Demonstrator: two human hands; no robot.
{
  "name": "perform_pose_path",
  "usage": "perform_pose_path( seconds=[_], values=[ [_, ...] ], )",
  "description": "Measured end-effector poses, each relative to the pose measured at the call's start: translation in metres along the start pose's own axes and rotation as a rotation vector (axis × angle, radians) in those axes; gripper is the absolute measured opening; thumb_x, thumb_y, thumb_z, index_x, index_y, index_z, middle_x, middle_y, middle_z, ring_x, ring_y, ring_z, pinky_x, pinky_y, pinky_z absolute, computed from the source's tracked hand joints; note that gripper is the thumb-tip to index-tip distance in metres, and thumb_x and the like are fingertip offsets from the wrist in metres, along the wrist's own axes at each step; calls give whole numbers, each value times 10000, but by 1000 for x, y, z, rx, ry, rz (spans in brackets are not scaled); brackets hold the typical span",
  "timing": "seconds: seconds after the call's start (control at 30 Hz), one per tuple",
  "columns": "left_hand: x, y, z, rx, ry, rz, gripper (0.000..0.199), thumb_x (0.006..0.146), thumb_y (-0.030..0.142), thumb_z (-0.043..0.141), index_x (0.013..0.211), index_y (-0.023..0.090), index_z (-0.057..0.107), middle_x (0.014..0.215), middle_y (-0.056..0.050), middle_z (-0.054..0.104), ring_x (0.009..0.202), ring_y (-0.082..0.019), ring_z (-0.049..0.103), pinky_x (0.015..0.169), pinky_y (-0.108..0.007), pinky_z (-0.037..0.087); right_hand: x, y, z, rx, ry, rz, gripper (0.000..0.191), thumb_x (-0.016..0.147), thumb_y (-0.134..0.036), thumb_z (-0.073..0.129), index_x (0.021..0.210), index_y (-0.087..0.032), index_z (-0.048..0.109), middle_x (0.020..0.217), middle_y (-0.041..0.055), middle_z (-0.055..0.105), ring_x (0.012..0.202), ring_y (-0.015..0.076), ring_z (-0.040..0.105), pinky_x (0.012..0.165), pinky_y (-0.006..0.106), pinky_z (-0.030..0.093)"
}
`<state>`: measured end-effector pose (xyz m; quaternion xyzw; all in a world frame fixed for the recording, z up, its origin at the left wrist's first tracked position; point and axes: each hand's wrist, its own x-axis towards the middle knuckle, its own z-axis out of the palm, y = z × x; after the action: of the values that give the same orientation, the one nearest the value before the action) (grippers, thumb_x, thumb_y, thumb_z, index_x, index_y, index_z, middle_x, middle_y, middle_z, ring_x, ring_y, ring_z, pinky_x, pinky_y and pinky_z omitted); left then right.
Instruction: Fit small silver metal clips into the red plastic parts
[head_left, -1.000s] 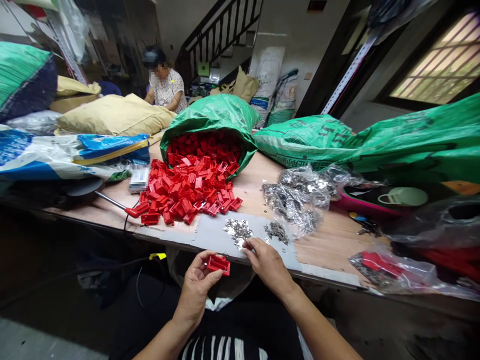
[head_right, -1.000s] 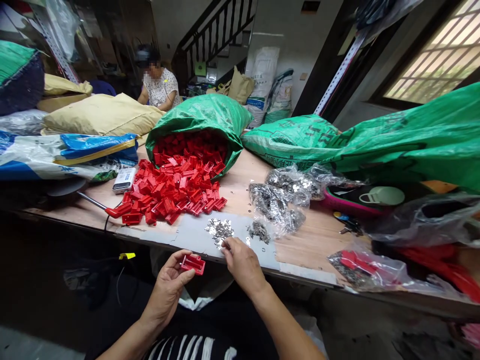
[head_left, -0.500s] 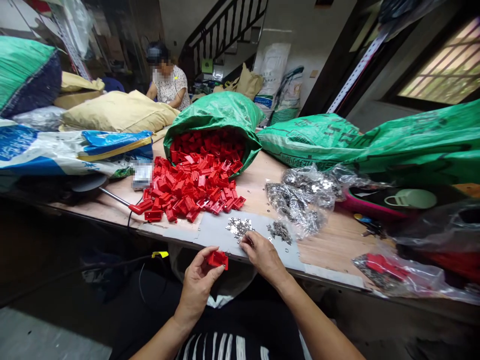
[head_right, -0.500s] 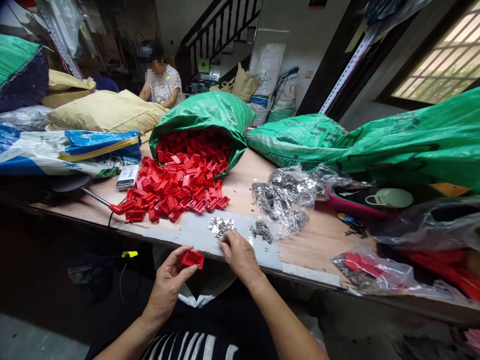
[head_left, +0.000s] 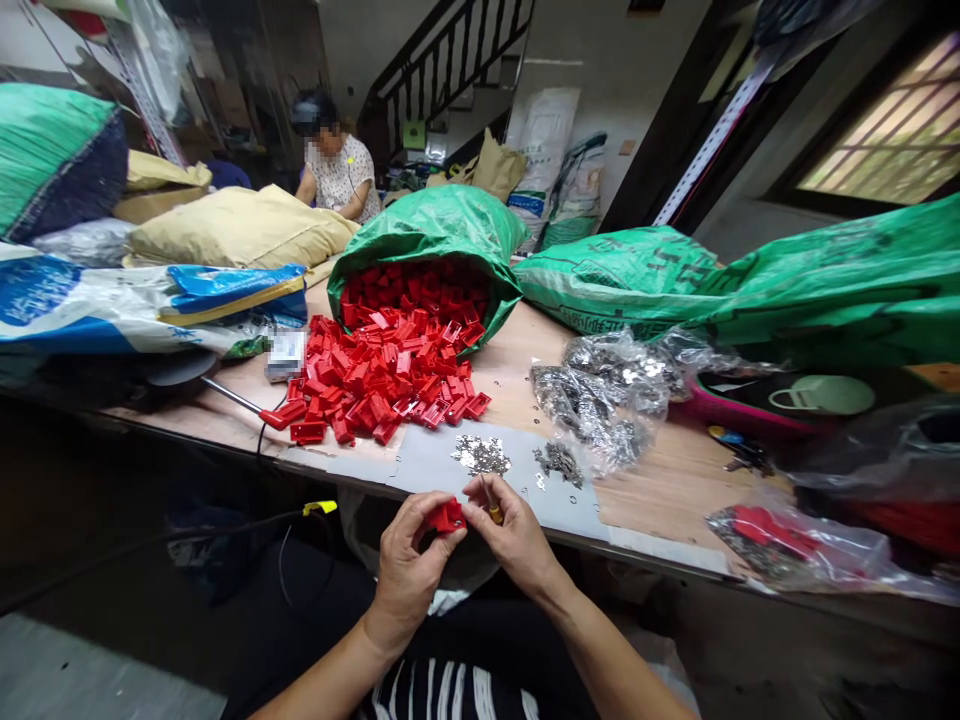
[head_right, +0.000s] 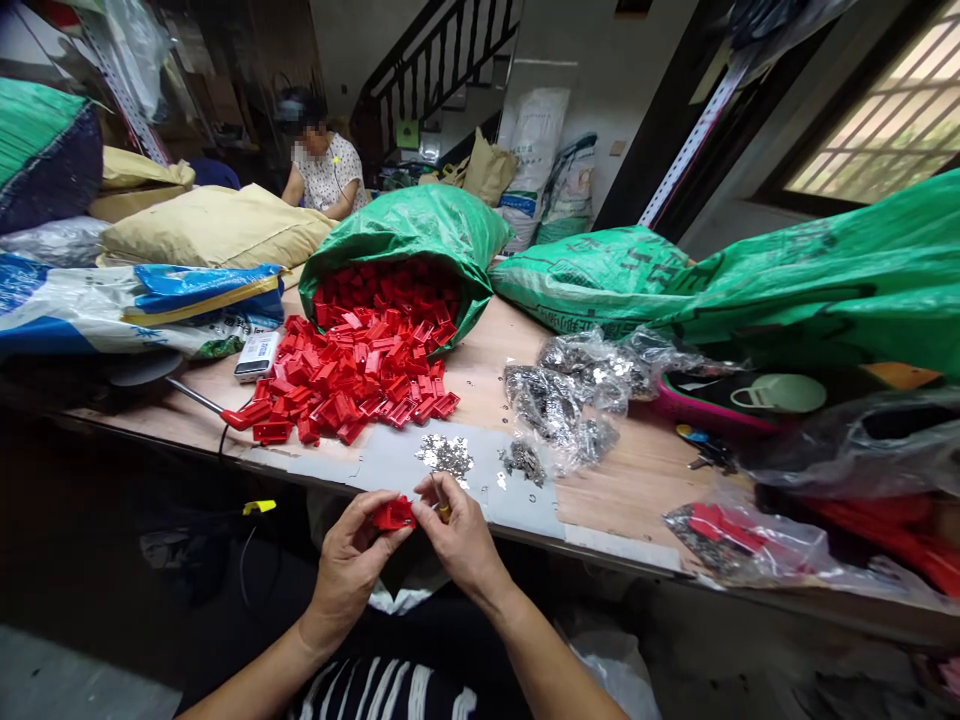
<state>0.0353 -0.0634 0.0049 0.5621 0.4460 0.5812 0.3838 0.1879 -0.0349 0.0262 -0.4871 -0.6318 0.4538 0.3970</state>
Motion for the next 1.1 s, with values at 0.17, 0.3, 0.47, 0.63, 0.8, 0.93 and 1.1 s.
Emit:
perform_pose_path(
  seconds=[0.17, 0.3, 0.47, 0.63, 0.8, 0.93, 1.1],
  values=[
    [-1, 3, 1, -13, -35, 38, 295, 771, 165, 667, 1059, 227, 660, 1023, -66, 661, 964, -201, 630, 868, -314, 511, -2, -1, 6, 33, -9, 4, 142, 866, -337, 547, 898, -202, 519, 771, -27, 500, 691, 119, 460, 657, 236, 400],
    [0, 8, 0, -180, -14, -151, 350, 742, 204, 700, 1090, 223, 661, 1067, -72, 673, 980, -218, 638, 876, -308, 506, -2, -5, 1, 137, -66, 4, 199, 850, -381, 580, 872, -193, 520, 784, -21, 482, 711, 116, 448, 664, 231, 392],
    [5, 14, 2, -515, -9, -401, 487, 728, 233, 717, 1196, 201, 586, 995, -64, 708, 891, -188, 660, 859, -297, 498, -6, -8, -4, 353, -169, 118, 288, 878, -482, 512, 949, -205, 483, 716, -42, 471, 500, 65, 318, 465, 201, 271],
    [7, 19, 5, -646, -14, -488, 494, 729, 226, 716, 1201, 201, 572, 970, -56, 708, 877, -159, 648, 860, -274, 479, -10, -9, -10, 288, -171, 83, 278, 885, -468, 514, 956, -199, 509, 726, -33, 473, 521, 68, 333, 471, 200, 283],
    [11, 10, 1, -511, -93, -402, 457, 745, 227, 694, 1183, 215, 564, 1112, -68, 659, 958, -178, 629, 871, -288, 475, -10, -5, -21, 28, -106, 13, 259, 930, -397, 440, 1088, -221, 546, 853, 9, 535, 610, 104, 462, 573, 232, 410],
    [25, -7, -6, -129, -178, -198, 324, 754, 175, 655, 1069, 208, 584, 1017, -43, 666, 852, -161, 633, 800, -283, 488, -5, 4, -25, -301, -40, -107, 283, 925, -288, 437, 1164, -229, 578, 950, 56, 569, 827, 170, 559, 766, 299, 462],
    [42, -18, -11, 250, -249, 16, 341, 751, 104, 611, 1074, 212, 587, 963, -31, 677, 849, -168, 635, 813, -302, 487, 2, 10, -20, -457, -28, -147, 245, 882, -183, 483, 1096, -228, 592, 955, 44, 637, 860, 177, 593, 808, 309, 462]
  ],
)
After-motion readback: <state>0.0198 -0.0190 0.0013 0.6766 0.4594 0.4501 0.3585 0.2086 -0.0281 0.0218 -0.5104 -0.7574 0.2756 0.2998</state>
